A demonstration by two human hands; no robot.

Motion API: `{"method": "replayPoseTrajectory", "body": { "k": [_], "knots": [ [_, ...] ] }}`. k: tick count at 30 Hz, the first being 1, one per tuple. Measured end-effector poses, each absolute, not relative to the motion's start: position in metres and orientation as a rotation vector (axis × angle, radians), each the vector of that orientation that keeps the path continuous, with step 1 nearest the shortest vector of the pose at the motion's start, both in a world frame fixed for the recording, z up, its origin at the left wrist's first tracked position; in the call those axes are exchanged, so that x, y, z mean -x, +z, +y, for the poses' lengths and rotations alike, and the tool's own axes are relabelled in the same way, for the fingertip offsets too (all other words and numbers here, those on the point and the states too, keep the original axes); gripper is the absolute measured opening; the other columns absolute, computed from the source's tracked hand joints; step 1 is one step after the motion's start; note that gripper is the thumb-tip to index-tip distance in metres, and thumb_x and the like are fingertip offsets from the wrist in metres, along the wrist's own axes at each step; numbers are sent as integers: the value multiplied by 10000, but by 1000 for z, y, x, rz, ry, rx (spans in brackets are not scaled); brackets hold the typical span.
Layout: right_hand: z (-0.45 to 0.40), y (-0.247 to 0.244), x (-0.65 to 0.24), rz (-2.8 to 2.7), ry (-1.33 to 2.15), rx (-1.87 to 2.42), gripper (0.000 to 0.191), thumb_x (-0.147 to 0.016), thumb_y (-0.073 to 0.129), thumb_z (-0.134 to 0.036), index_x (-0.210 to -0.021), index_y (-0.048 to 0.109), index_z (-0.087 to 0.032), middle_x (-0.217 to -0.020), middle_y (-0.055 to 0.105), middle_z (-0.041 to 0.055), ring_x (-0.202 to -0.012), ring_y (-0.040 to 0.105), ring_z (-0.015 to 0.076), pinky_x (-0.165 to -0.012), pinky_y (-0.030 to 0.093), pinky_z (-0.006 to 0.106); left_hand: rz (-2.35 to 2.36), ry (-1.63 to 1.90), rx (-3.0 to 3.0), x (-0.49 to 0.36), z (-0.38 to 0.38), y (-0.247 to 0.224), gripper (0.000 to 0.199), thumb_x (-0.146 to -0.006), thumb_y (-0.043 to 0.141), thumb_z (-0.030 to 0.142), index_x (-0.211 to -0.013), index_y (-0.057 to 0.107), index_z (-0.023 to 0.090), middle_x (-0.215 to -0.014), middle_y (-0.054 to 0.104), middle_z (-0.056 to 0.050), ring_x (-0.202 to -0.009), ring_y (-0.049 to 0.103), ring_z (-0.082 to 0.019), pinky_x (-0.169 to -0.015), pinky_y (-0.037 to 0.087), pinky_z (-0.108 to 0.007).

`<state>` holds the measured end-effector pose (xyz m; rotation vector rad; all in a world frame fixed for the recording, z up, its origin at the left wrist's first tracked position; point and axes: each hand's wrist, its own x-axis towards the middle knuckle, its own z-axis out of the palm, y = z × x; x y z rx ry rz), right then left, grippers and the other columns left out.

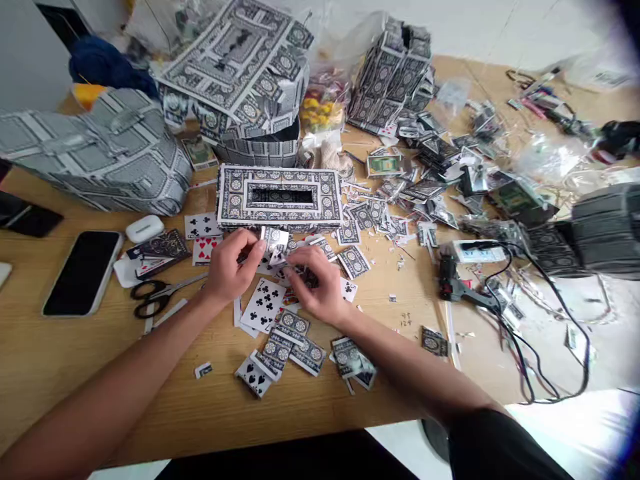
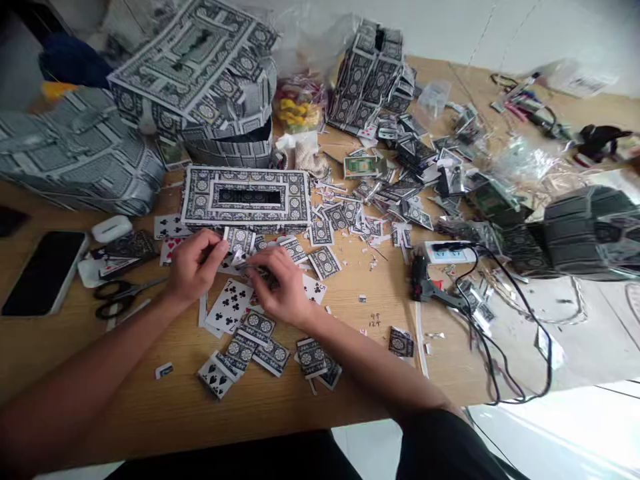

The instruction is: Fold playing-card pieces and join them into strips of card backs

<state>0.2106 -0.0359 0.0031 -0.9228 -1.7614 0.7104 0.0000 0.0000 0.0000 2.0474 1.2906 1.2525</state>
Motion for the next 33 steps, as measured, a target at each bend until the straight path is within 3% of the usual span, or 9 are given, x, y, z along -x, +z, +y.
{"method": "replayPoseTrajectory", "body": {
  "k": [6, 10, 14, 17, 21, 25, 33],
  "knots": [
    [-35, -18, -211, -1397, 888, 1098, 125, -1055, 611, -342, -1160, 565, -292, -991, 622, 25, -839, 594, 185, -761, 519, 376, 1233, 1259, -2065, -2, 0, 6, 293, -984, 650, 220, -728, 506, 213, -772, 585, -8, -710, 547, -150, -667, 427, -313],
    [-34, -20, -206, -1272, 945, 1071, 136, -1084, 553, -403, -1159, 496, -305, -987, 564, 23, -843, 570, 183, -768, 537, 367, 1191, 1250, -2090, -5, -4, 11, 271, -949, 679, 205, -744, 502, 213, -801, 594, -8, -742, 573, -154, -700, 460, -311],
    [-34, -17, -205, -1245, 1099, 1034, 152, -1091, 535, -430, -1155, 459, -315, -986, 602, 20, -826, 622, 187, -715, 575, 362, 1159, 1226, -2147, -5, -5, 11, 119, -926, 704, 244, -972, 600, 208, -933, 637, -29, -796, 595, -168, -720, 512, -313],
    [-34, -15, -207, -1318, 1152, 1038, 158, -1082, 556, -433, -1133, 480, -305, -924, 618, 9, -754, 610, 179, -679, 567, 360, 1106, 1160, -2249, -4, -4, 9, 271, -931, 714, 272, -1178, 632, 198, -1095, 663, -72, -978, 653, -212, -854, 566, -353],
    [-33, -15, -208, -1441, 1075, 1111, 151, -1073, 571, -429, -1091, 531, -284, -792, 598, -12, -667, 548, 167, -592, 479, 339, 1041, 1069, -2333, -4, -3, 8, 351, -934, 725, 289, -1260, 639, 191, -1200, 651, -105, -1142, 657, -256, -999, 571, -406],
    [-32, -15, -210, -1493, 1088, 1118, 142, -1057, 597, -392, -1129, 585, -270, -821, 656, -5, -709, 608, 168, -643, 514, 347, 1045, 1080, -2310, -5, -4, 8, 320, -949, 707, 278, -1250, 647, 186, -1176, 667, -101, -1132, 672, -255, -1002, 579, -409],
    [-35, -2, -213, -1585, 1082, 1090, 200, -1040, 618, -373, -1156, 729, -254, -1016, 778, 49, -973, 729, 234, -879, 596, 426, 1073, 1185, -2302, -5, -4, 7, 57, -1010, 638, 221, -1066, 652, 215, -1040, 695, -58, -1002, 695, -205, -904, 579, -358]
  ]
}}
